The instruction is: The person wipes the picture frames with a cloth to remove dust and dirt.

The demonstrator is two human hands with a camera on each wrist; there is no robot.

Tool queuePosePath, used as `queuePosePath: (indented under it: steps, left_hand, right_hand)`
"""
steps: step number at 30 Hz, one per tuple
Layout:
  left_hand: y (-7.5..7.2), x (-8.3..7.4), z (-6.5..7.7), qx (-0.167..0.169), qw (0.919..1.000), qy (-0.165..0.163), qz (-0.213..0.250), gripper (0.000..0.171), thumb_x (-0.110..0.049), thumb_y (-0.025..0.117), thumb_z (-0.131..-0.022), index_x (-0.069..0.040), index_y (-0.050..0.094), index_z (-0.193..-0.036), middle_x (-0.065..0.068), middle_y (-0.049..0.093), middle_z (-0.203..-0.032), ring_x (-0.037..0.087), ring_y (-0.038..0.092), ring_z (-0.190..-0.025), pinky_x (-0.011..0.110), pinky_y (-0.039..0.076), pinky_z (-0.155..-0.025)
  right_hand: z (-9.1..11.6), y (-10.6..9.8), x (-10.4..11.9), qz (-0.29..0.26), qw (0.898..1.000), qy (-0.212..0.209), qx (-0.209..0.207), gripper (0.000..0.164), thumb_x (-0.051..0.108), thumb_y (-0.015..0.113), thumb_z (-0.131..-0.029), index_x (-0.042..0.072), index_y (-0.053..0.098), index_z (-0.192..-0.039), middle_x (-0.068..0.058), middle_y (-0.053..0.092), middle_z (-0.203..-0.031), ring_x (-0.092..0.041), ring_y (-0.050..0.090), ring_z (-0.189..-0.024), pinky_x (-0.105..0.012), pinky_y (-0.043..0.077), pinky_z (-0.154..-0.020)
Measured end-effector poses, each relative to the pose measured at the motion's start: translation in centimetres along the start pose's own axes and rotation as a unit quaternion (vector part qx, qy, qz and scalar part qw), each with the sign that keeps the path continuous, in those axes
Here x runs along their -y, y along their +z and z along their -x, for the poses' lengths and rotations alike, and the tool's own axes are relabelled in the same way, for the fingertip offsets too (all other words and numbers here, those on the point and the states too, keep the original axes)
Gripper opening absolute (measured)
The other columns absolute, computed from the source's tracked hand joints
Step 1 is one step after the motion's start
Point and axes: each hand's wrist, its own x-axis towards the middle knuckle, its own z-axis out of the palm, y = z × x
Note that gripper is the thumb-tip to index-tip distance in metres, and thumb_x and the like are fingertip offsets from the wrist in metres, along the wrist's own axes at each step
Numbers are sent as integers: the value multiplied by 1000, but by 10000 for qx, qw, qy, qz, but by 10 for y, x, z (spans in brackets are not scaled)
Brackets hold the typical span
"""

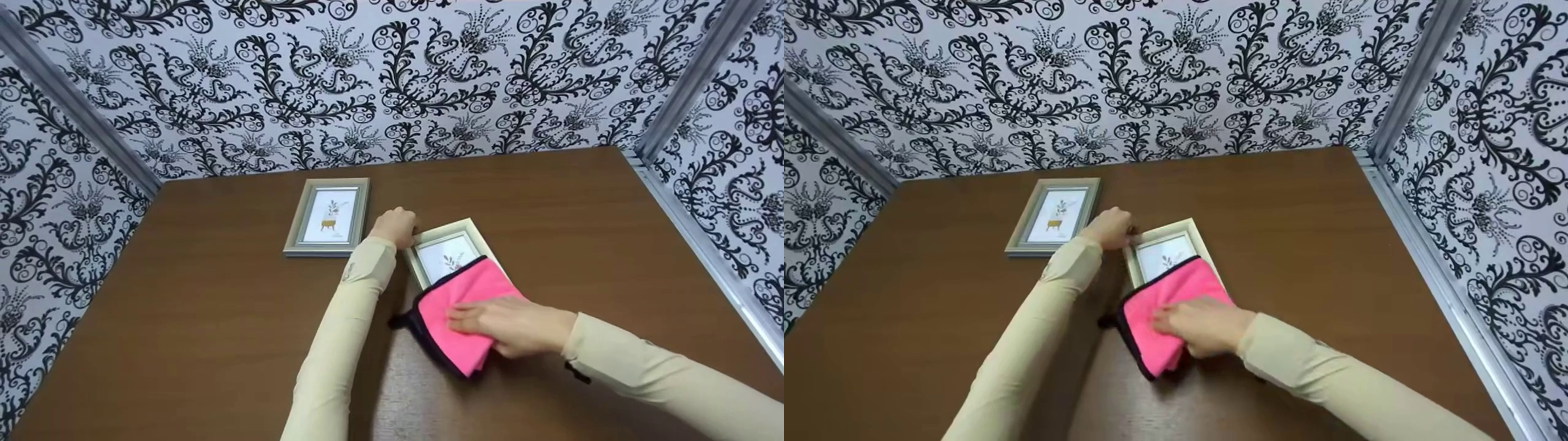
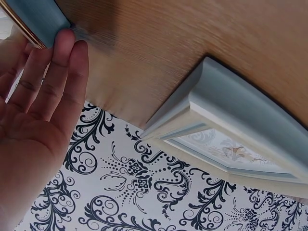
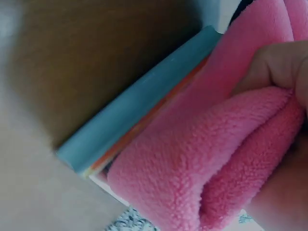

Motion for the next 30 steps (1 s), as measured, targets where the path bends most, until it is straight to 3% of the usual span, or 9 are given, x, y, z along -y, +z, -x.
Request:
queuePosePath:
  steps: [8, 15, 19, 23, 27, 30]
  left_hand:
    - [-4, -1, 0, -22, 9999, -45, -115, 14, -25, 64, -78, -12, 68, -78, 7, 63, -84, 26, 58, -81, 40, 49, -66]
    - [-5, -3, 1, 13, 9995, -242, -192, 11, -17, 63, -75, -8, 67, -80, 13, 62, -91, 31, 59, -84, 42, 49, -69]
    - [-4, -6, 1, 18, 9995, -278, -136, 12, -12, 61, -73, -6, 67, -82, 16, 61, -93, 33, 59, -85, 43, 49, -69]
    - [-3, -5, 0, -17, 9991, -377, -177, 12, -13, 62, -73, -8, 67, -83, 15, 61, -93, 32, 59, -85, 43, 49, -69]
    - [-5, -5, 1, -14, 9992, -350, -175, 13, -15, 62, -75, -6, 66, -83, 16, 60, -94, 33, 59, -86, 43, 49, -69]
    - [-7, -3, 2, -48, 9994, -277, -188, 14, -18, 63, -75, -6, 66, -81, 16, 60, -93, 32, 59, -86, 43, 49, -69]
  right_hand:
    - [-23, 8, -3, 338, 9979, 512, 212, 55, 3, 53, -82, -3, 35, -133, -20, 32, -137, -31, 28, -126, -41, 28, -99]
    - [-64, 0, -32, -274, 9951, 896, 321, 67, 1, 59, -74, -10, 29, -133, -25, 28, -137, -35, 23, -128, -39, 19, -103]
    - [-75, -2, -43, -552, 9913, 1133, 367, 69, -3, 57, -72, -8, 26, -134, -23, 25, -139, -33, 21, -129, -39, 18, -104]
    - [-71, -2, -45, -360, 9949, 928, 161, 67, -3, 58, -72, -7, 32, -133, -21, 32, -137, -32, 26, -127, -40, 22, -102]
    - [-56, -1, -39, -114, 9988, 241, -415, 52, 0, 64, -70, -4, 50, -120, -16, 51, -121, -29, 44, -115, -37, 35, -95]
    - [-41, -4, -28, -80, 9988, -147, -469, 41, 0, 65, -70, 1, 58, -110, -12, 57, -114, -24, 52, -107, -34, 40, -90]
